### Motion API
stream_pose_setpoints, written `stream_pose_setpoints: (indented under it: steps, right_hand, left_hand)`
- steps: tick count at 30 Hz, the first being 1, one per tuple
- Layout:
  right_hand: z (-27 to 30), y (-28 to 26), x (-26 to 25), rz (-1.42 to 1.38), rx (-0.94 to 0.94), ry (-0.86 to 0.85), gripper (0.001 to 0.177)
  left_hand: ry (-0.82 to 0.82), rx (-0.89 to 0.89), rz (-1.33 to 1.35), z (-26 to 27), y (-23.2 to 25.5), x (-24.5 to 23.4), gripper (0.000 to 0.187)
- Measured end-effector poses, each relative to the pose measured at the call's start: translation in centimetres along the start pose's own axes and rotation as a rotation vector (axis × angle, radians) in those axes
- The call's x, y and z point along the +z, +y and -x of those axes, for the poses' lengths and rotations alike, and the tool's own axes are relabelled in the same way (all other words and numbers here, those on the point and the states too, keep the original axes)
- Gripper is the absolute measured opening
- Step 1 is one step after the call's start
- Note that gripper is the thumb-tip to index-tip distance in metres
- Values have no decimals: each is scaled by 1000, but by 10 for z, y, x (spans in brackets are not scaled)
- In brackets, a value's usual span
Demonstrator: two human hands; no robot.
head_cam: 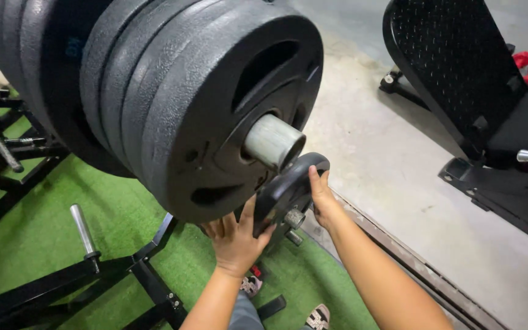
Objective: Wipe down a weight machine with a spray bottle and cloth, then move a 10kg weight plate to a rack.
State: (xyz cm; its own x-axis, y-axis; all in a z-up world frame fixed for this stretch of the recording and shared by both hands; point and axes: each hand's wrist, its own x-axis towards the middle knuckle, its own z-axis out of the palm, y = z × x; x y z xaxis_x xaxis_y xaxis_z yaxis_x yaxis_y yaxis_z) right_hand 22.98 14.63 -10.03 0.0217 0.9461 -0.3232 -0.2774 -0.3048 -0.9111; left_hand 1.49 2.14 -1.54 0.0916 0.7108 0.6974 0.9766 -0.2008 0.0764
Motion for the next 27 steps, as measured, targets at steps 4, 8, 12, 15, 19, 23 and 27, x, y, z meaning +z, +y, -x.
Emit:
stream_pose_setpoints:
  steps: [4,8,12,15,19,23,27]
  right_hand:
    - [4,-9,14,-108,-178,-78,99]
    - [-35,1,27,-119,-128,-33,96]
    - [-36,-9,49,-183,72,-102,90]
    - [-50,-3,56,-372,186,-152,88]
    - [-90,39,19,-246,9,-192,83]
    - [-70,37,6,-65,20,-162,74]
    - [-40,41,4,393,-39,-122,77]
  left_hand:
    - [16,28,21,6,-2,6,74]
    - [68,60,14,12,-30,31,72]
    - [118,153,-37,11,-63,46,63]
    - [139,174,-65,-2,-68,46,59]
    - [178,114,51,-6,-64,40,56]
    - [160,108,127,-5,-66,42,54]
    - [23,36,191,-1,-68,45,59]
